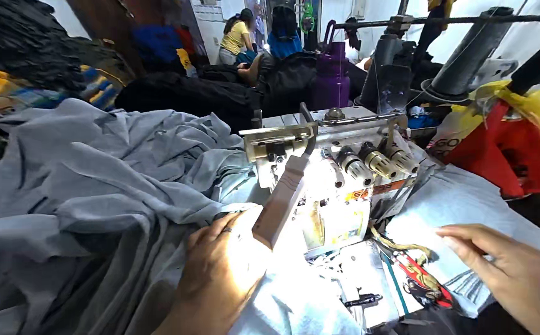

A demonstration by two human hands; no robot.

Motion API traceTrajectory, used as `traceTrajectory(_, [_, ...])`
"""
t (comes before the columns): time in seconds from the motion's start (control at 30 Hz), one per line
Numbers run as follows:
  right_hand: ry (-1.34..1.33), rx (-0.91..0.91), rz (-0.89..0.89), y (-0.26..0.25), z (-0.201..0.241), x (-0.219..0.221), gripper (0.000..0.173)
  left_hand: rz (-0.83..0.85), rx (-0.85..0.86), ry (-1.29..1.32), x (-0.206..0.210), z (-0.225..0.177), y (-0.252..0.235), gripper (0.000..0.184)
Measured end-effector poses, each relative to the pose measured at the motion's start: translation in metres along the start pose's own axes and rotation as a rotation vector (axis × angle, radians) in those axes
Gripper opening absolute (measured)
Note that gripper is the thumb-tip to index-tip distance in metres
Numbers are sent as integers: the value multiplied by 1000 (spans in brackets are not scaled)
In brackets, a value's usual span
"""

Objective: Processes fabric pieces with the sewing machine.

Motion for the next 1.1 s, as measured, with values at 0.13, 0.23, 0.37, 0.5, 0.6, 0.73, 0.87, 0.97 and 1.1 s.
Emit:
traceTrajectory(0.13, [81, 74, 213, 2, -35, 12, 27, 41, 20, -1, 0, -2, 0, 48])
traceTrajectory(0.23, [61, 149, 399, 10, -43, 27, 34, 52, 43, -20, -1, -4, -1, 44])
traceTrajectory(0.37, [95, 230, 428, 11, -51, 33, 30, 65, 30, -8, -1, -3, 1, 45])
traceTrajectory(0.5, [7, 225, 431, 7, -56, 29, 18, 68, 21, 3, -1, -2, 0, 48])
traceTrajectory(0.6, [-49, 196, 395, 8, -62, 25, 18, 31, 41, -17, -1, -3, 1, 45])
traceTrajectory(0.73, [-47, 129, 370, 10, -63, 21, 25, 31, 49, -29, 1, -3, 1, 41])
traceTrajectory(0.87, [-39, 132, 391, 11, -58, 18, 25, 35, 64, -24, 1, -2, 1, 43])
traceTrajectory(0.97, [121, 98, 283, 9, -51, 16, 11, 24, 88, -22, 0, -3, 1, 39])
traceTrajectory(1.1, [385, 34, 143, 5, -57, 17, 4, 33, 91, -20, 1, -3, 1, 36])
Point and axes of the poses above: each hand's wrist, its own y-axis away from the middle knuckle, its own x-axis out of the palm, z = x × y, the point moved 8 cm from there along -y, towards the middle knuckle, and after that the axes turned 10 degrees about -y, right-handed, at the moved point
